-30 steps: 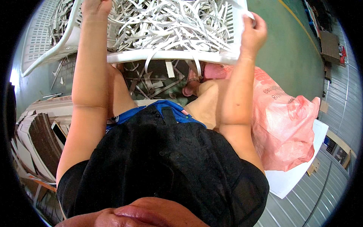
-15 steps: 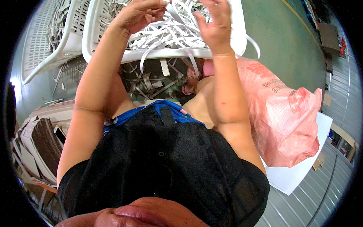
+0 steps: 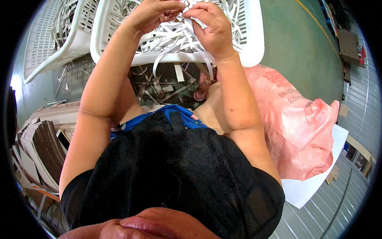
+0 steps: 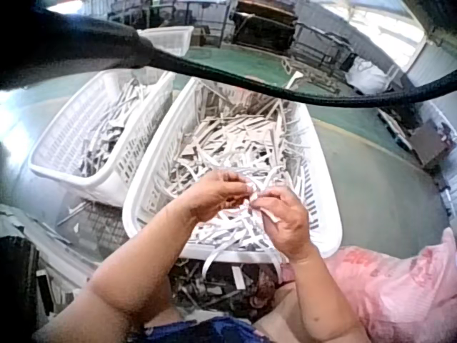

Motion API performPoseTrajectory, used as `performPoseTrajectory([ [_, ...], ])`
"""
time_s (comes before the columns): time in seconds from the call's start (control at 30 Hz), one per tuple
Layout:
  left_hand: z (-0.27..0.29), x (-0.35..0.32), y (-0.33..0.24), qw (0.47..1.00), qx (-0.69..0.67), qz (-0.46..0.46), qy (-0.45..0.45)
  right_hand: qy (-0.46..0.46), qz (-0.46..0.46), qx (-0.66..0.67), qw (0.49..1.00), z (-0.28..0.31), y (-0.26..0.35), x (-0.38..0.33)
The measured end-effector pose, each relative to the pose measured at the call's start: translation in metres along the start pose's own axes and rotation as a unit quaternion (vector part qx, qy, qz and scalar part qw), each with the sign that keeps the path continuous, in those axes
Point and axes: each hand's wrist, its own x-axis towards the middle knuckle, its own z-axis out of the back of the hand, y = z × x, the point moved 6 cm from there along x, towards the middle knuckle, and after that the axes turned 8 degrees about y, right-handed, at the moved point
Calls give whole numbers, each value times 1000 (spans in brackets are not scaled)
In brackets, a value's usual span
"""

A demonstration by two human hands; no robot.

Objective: The person selects white strips from a basket and applies them individually to small circular components while sitting on a warehouse floor.

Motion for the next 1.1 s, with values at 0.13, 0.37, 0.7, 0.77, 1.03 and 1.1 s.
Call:
performPoseTrajectory([
  [0.13,-6,-2,-10,999,42,-29,-14,-54,-118,100,986,-1,-21,-10],
  [0.37,-17,-1,-10,988,136,-70,-18,-82,-271,243,928,-12,-42,-24],
  [0.7,-23,3,-4,990,113,-88,-5,-99,-291,411,858,-13,-58,-29],
  [0.77,-23,3,-1,992,100,-81,-4,-88,-295,429,849,-14,-55,-27],
  [1.03,-20,-3,-1,1000,10,14,19,8,-192,367,910,-8,-36,-19],
  [1.1,-16,-2,1,997,5,30,73,33,-168,344,923,-7,-32,-19],
])
